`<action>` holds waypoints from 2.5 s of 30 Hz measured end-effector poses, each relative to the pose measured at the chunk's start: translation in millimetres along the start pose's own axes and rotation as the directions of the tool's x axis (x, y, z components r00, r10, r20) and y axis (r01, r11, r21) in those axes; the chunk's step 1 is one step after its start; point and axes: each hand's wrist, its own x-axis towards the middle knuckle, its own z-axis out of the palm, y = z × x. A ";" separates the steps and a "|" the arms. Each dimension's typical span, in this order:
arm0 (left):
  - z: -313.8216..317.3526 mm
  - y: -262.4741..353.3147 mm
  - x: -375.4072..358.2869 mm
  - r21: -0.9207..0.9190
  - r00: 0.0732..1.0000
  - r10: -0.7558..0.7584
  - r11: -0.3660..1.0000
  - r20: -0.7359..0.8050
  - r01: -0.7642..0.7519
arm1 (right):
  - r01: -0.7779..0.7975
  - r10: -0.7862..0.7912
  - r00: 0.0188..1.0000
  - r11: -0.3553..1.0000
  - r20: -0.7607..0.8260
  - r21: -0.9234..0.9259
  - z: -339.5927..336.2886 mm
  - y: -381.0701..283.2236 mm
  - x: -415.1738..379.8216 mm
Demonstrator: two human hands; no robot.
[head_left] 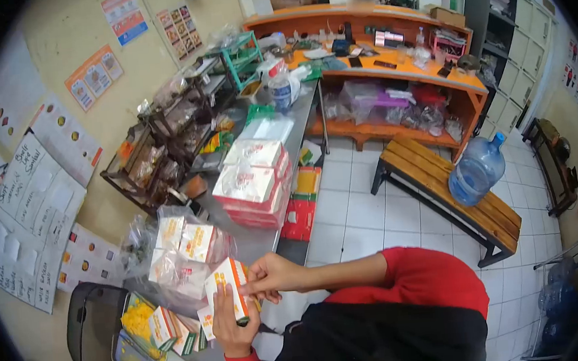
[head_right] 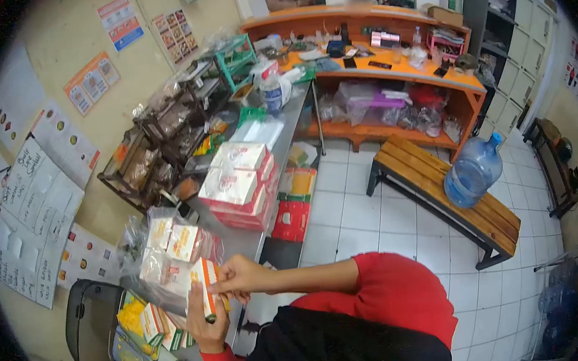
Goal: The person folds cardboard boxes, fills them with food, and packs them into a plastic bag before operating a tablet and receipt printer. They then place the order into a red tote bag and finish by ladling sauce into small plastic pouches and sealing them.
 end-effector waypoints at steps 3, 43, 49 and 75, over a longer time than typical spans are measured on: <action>0.5 -1.2 -5.5 0.013 0.998 -0.041 0.999 -0.041 0.042 | 0.225 -0.234 0.972 0.939 -0.001 -0.259 3.1 3.1 10.7; 17.8 -114.8 -56.1 0.063 0.558 -0.725 0.587 -0.404 0.807 | 0.228 -0.364 0.929 0.699 0.063 0.678 20.7 2.0 158.6; 50.1 -141.1 -35.1 -0.027 0.388 -0.905 0.398 -0.172 0.917 | 0.142 -0.400 0.912 0.527 0.096 0.838 8.4 -1.3 227.7; 35.6 -129.0 -31.0 -0.342 0.410 -0.888 0.458 -0.206 0.821 | 0.681 -0.121 0.558 -0.499 0.821 -0.536 0.9 84.0 240.0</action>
